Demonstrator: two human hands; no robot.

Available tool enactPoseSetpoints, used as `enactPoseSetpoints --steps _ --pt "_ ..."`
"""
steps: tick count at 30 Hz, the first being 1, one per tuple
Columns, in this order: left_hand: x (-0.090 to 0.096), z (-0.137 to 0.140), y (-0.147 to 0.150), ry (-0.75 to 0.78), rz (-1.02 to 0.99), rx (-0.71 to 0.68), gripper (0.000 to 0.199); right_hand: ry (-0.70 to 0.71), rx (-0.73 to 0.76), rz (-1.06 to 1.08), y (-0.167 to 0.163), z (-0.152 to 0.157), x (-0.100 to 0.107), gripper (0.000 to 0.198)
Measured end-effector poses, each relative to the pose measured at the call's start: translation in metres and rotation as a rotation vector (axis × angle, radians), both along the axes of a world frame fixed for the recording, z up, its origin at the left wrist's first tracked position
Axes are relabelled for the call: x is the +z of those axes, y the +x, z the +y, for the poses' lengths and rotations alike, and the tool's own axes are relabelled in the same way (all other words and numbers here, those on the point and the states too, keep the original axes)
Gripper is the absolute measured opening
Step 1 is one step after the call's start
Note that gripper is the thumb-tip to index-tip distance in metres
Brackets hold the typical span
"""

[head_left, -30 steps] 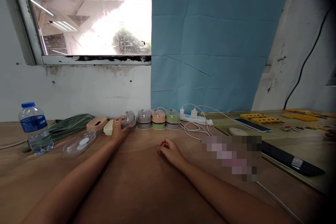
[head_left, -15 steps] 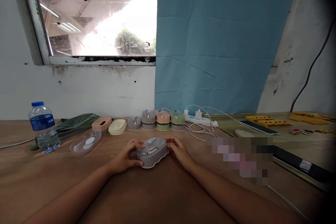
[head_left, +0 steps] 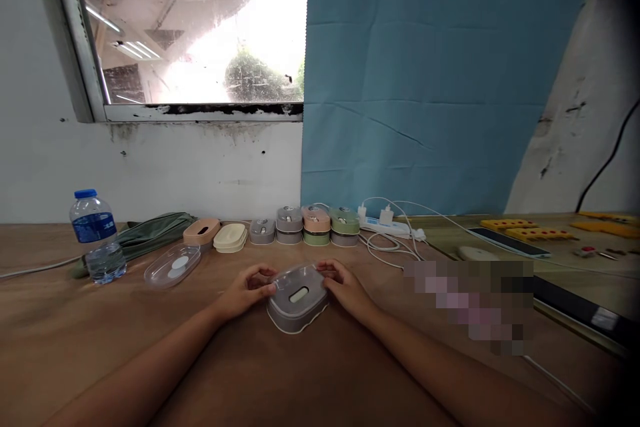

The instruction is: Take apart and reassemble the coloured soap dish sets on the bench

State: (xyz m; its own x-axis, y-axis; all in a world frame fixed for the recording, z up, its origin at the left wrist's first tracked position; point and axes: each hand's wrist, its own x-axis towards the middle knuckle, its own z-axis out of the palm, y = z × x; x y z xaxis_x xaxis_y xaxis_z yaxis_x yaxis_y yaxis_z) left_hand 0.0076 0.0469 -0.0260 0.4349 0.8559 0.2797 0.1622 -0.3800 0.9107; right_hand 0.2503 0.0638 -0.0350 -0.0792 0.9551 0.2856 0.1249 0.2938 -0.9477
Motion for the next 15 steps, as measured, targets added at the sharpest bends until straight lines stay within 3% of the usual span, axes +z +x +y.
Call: enactPoseSetpoints --steps 5,11,15 --pt "-0.004 0.006 0.002 0.059 -0.035 0.153 0.038 0.014 0.021 -0.032 0.000 -0.002 -0.001 0.034" --pt "-0.015 0.029 -0.016 0.056 -0.018 0.526 0.030 0.022 0.035 -0.069 -0.001 -0.003 0.000 0.034" --pt "-0.021 0.041 -0.029 0.016 0.049 0.654 0.029 0.020 0.033 -0.079 0.000 -0.003 -0.001 0.033"
